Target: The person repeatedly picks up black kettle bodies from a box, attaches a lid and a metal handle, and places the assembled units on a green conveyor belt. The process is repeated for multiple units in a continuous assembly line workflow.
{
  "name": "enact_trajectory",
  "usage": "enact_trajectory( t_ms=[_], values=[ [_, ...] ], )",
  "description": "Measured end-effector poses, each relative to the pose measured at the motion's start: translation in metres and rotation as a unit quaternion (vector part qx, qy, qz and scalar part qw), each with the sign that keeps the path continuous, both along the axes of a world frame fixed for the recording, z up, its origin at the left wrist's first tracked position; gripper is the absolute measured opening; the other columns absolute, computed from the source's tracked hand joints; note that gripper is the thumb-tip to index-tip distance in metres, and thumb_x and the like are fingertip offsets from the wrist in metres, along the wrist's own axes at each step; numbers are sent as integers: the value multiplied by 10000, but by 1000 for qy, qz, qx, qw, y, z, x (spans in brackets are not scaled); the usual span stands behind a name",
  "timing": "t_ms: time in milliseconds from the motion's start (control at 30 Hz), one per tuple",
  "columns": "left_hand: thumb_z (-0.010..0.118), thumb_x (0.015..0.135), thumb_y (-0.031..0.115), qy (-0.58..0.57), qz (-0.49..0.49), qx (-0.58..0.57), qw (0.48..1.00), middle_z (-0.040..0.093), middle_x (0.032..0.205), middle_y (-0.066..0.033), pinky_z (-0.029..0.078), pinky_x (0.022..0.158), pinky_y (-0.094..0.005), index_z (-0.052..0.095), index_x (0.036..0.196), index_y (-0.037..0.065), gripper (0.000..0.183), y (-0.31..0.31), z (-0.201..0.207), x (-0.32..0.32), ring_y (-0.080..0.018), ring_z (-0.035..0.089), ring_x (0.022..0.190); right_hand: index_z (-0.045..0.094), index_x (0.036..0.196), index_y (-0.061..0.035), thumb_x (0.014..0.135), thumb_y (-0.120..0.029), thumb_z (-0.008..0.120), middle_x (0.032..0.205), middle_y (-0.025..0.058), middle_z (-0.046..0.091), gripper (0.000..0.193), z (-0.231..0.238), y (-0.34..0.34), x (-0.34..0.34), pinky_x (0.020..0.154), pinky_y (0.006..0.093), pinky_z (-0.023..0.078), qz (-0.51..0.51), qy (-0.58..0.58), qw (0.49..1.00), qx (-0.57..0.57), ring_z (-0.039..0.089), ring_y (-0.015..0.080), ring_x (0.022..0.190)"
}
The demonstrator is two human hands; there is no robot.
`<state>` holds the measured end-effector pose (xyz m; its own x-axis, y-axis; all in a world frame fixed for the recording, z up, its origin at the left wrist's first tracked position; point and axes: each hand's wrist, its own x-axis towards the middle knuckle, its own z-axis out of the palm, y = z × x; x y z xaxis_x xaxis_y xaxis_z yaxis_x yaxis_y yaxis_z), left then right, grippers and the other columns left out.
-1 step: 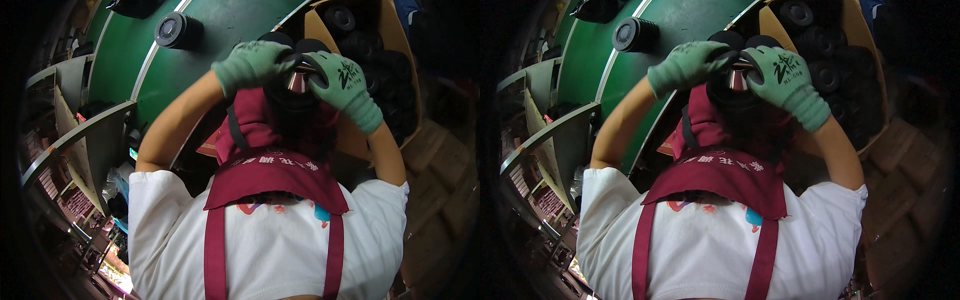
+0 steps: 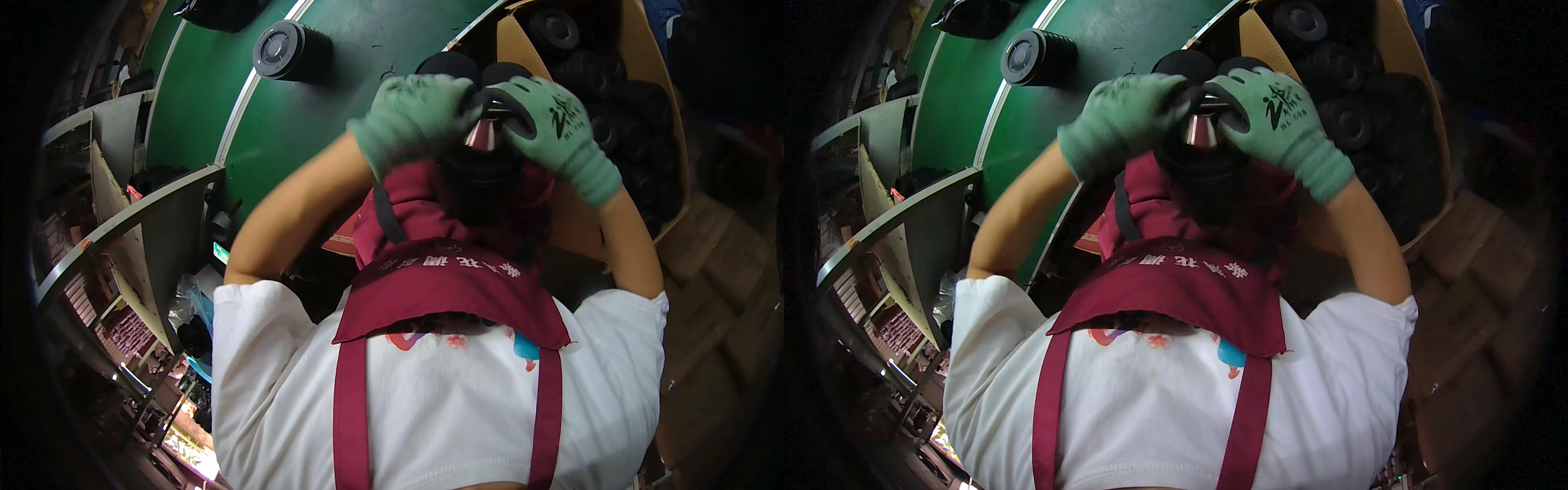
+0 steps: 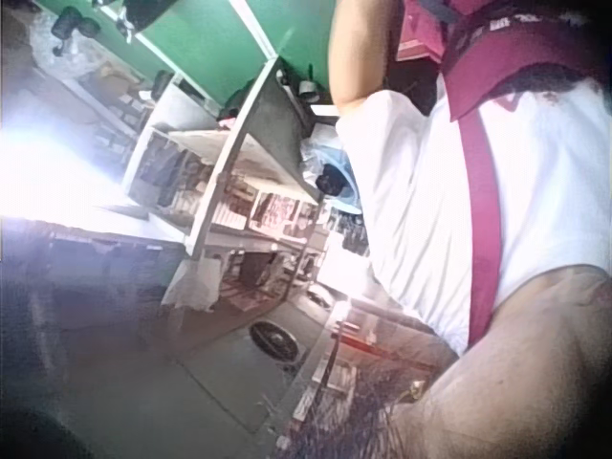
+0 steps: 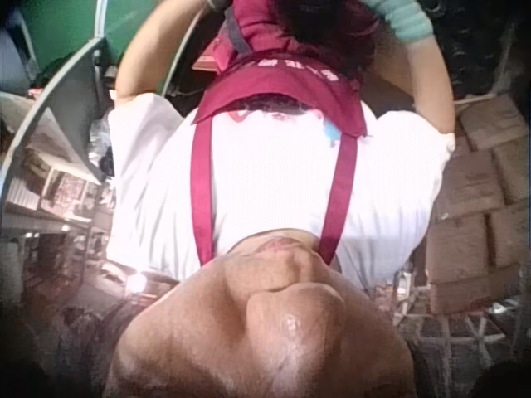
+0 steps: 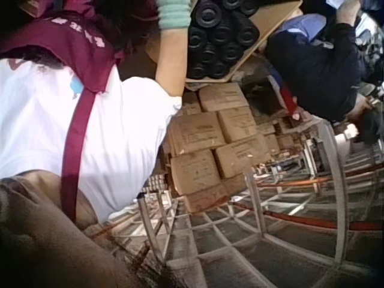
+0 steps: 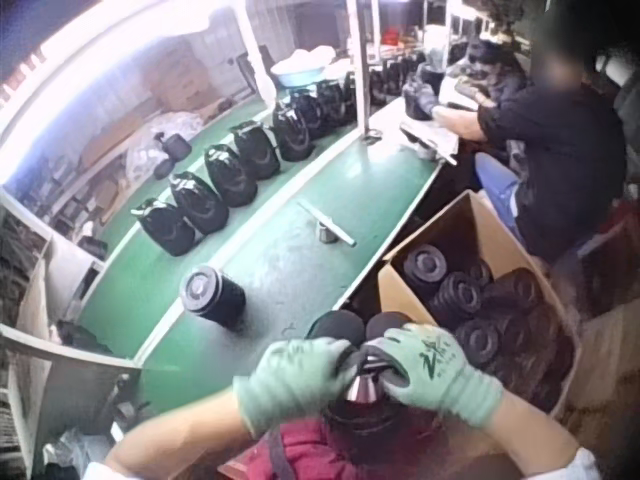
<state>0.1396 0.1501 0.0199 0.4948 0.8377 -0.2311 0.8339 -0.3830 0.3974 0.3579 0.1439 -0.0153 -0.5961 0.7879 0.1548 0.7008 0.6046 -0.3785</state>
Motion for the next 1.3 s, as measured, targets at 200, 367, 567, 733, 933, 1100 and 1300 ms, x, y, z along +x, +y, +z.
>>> enact_trajectory(
  t_ms=[200,367,567,733,933,1100,1300],
  values=[
    [588,907,344,57,48,40,996,645,1011,-142,536,688,-417,563,1205,29,434,-38,18,19,-323,672,825,533,1334,-195,790,-207,664,1217,92,554,559,-24,0,-2,1006,445,437,-4,42,999,-8,522,307,1166],
    [560,939,384,8,62,12,998,647,1012,-141,532,758,-428,567,1199,18,449,-50,22,10,-329,672,865,533,1331,-184,791,-177,649,1220,104,557,552,-12,-5,-4,1028,446,428,11,17,999,-38,514,319,1187],
    [547,939,407,92,57,-57,992,658,1004,-195,537,792,-434,569,1062,14,412,-32,30,32,-335,677,902,597,1298,-169,868,-237,550,1292,97,579,438,-46,37,14,1097,421,366,146,206,939,-233,490,288,1271],
    [592,913,409,82,42,-32,995,646,962,-182,532,809,-432,546,1062,38,403,-44,29,32,-330,660,931,639,1177,-4,1013,-388,497,1166,81,693,441,-59,79,17,941,308,521,86,591,547,-587,681,201,1005],
    [617,901,391,-5,-9,-33,999,641,940,-160,516,784,-431,552,1121,69,395,-29,4,-1,-320,658,919,622,993,-110,837,-198,648,1012,70,592,181,-89,31,20,969,433,489,75,-60,928,361,584,289,1042],
    [533,972,359,-255,66,-183,947,700,1030,-153,519,845,-362,652,1196,73,383,20,-56,-27,-254,686,930,624,819,-101,894,-276,644,820,51,607,192,-35,-48,18,899,399,476,-7,-129,969,212,586,239,753],
    [527,964,236,-497,-58,-6,866,624,1164,-123,429,1009,-365,622,1249,92,333,46,-98,52,-303,581,1132,715,817,-126,660,-311,798,756,47,607,257,48,-89,-46,834,433,447,119,319,928,-150,568,283,701]
  ],
)
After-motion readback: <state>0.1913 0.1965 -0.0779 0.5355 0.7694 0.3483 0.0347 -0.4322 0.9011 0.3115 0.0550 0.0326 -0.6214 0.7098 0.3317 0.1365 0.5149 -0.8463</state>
